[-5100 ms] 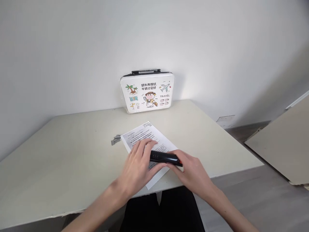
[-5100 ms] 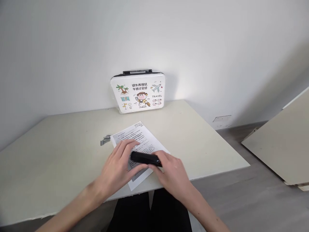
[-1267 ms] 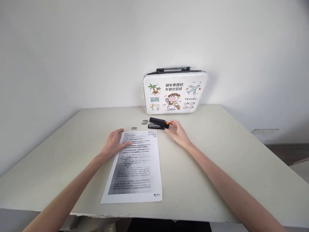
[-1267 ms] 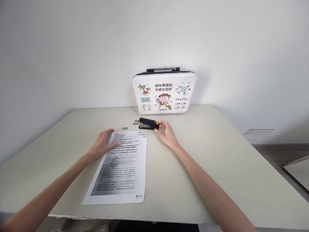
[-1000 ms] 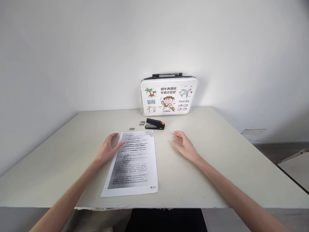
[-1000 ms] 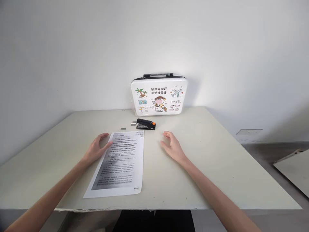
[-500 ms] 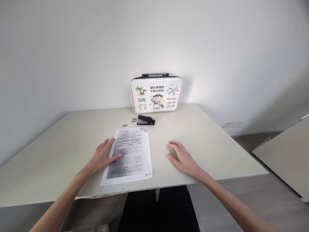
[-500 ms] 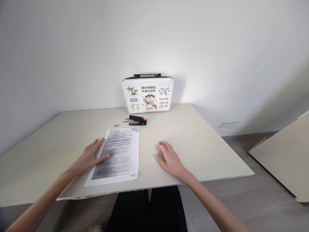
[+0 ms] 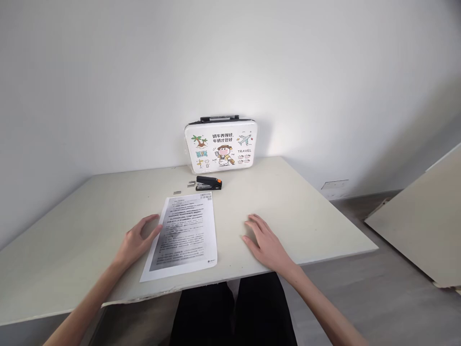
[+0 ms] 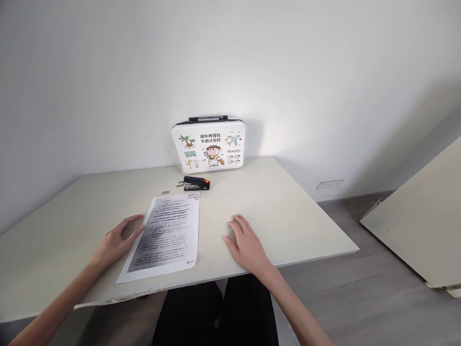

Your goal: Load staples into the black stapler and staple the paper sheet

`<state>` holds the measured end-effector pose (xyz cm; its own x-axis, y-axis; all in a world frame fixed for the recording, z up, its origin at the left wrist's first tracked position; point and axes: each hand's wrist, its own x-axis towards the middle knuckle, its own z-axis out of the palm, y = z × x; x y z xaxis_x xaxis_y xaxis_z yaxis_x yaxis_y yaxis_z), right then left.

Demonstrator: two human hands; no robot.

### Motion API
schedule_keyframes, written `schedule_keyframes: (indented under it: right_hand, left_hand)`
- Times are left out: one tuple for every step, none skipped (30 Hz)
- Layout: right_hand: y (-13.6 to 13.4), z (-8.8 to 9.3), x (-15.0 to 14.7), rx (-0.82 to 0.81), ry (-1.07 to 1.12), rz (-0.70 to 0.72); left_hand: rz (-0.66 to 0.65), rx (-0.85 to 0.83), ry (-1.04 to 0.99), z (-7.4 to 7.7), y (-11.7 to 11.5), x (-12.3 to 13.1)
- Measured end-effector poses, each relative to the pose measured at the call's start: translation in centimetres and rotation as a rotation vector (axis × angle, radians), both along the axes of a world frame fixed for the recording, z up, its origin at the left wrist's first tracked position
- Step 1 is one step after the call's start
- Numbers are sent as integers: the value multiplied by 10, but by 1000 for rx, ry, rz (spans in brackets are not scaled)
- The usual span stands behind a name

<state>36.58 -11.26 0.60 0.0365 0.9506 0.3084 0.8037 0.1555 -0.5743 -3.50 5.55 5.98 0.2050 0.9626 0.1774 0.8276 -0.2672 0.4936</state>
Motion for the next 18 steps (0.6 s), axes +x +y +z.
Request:
schedule_keyframes:
  right_hand:
    - [0, 0, 0, -4, 9, -5]
    - [-1, -1, 0, -8, 19, -10]
    - [0, -2, -1, -10, 28, -18]
    - [1, -4, -3, -8, 37, -25]
    - [4, -6, -4, -3, 42, -31]
    - [9, -8, -7, 6, 41, -32]
    - [16, -10, -10, 16, 35, -27]
    - [25, -11, -13, 26, 25, -18]
    - [36, -12, -16, 32, 14, -8]
    - [50, -13, -19, 34, 3, -2]
    - [65, -13, -22, 30, -3, -3]
    - [81, -12, -25, 17, 0, -12]
    - [98, -11, -27, -2, 10, -28]
    - [115, -10, -30, -22, 24, -45]
    - [132, -10, -32, -39, 39, -61]
    - [148, -9, -34, -49, 50, -72]
    - [163, -9, -36, -54, 58, -78]
    - [176, -9, -38, -54, 62, -80]
  left_hand:
    - [-10, 5, 1, 0, -1, 0]
    - [-20, 9, 2, 1, -2, 1]
    - [-28, 10, 4, 2, -3, 1]
    - [-33, 10, 4, 2, -4, 1]
    - [-33, 8, 4, 2, -5, 1]
    - [-30, 8, -2, 2, -6, 1]
    - [-27, 9, -13, 2, -6, 0]
    - [-23, 9, -27, 1, -6, 0]
    - [-20, 10, -40, 0, -6, -1]
    - [-20, 9, -50, -1, -5, -1]
    - [-21, 11, -56, -3, -4, -2]
    - [-24, 14, -59, -4, -3, -3]
    - [-26, 17, -61, -6, -2, -5]
    - [-25, 19, -63, -7, -2, -6]
    - [-19, 21, -69, -9, -1, -7]
    - [-10, 22, -75, -11, 0, -8]
    - [2, 25, -80, -12, 0, -9]
    - [13, 26, -84, -14, 0, -10]
